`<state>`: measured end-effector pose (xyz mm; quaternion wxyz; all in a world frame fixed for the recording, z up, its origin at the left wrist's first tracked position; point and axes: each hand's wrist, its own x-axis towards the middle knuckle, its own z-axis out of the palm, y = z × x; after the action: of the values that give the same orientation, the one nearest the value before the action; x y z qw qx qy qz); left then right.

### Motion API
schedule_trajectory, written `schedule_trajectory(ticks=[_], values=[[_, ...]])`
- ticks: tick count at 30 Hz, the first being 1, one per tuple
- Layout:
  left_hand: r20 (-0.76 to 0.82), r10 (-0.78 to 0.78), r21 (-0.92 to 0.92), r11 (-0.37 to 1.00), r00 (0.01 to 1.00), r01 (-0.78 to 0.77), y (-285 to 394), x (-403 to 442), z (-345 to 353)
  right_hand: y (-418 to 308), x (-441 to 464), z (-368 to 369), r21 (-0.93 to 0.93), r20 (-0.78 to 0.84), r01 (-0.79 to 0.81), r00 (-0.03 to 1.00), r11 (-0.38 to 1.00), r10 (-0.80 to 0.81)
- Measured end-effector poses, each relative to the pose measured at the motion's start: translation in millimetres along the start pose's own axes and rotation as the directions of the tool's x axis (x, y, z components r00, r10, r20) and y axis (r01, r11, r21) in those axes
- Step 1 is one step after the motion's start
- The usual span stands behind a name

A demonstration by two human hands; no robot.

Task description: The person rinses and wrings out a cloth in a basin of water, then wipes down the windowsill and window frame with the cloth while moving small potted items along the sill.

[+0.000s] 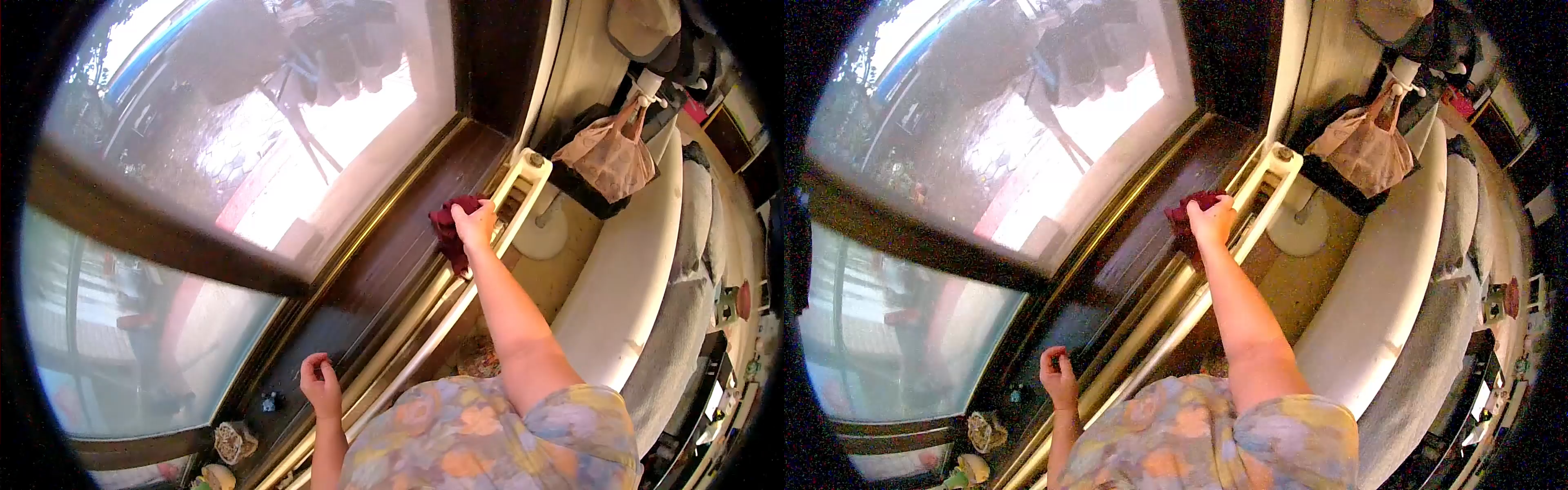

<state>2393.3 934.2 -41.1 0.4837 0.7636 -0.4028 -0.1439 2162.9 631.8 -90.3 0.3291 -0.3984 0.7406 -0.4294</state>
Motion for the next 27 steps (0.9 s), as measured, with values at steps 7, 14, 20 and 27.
schedule_trajectory(ticks=[7,14,20,27], values=[[-0.127,0.161,0.26,0.958,0.979,-0.124,-0.4,34.2,83.0,0.2,129.8,-16.3,-0.004,0.002,0.047,0.999,0.999,-0.047],[-0.212,0.168,0.393,0.916,0.963,-0.073,0.2,35.5,90.9,3.0,207.4,-20.3,0.043,0.001,0.069,0.998,0.997,-0.069],[-0.205,0.227,0.421,0.899,0.952,-0.123,-1.8,36.3,90.9,10.4,184.0,-10.9,0.268,-0.129,0.177,0.981,0.947,-0.147],[-0.221,0.224,0.444,0.89,0.949,-0.107,-3.2,33.3,91.1,-2.7,82.9,-36.7,-0.025,0.105,0.33,0.94,0.944,-0.326]])
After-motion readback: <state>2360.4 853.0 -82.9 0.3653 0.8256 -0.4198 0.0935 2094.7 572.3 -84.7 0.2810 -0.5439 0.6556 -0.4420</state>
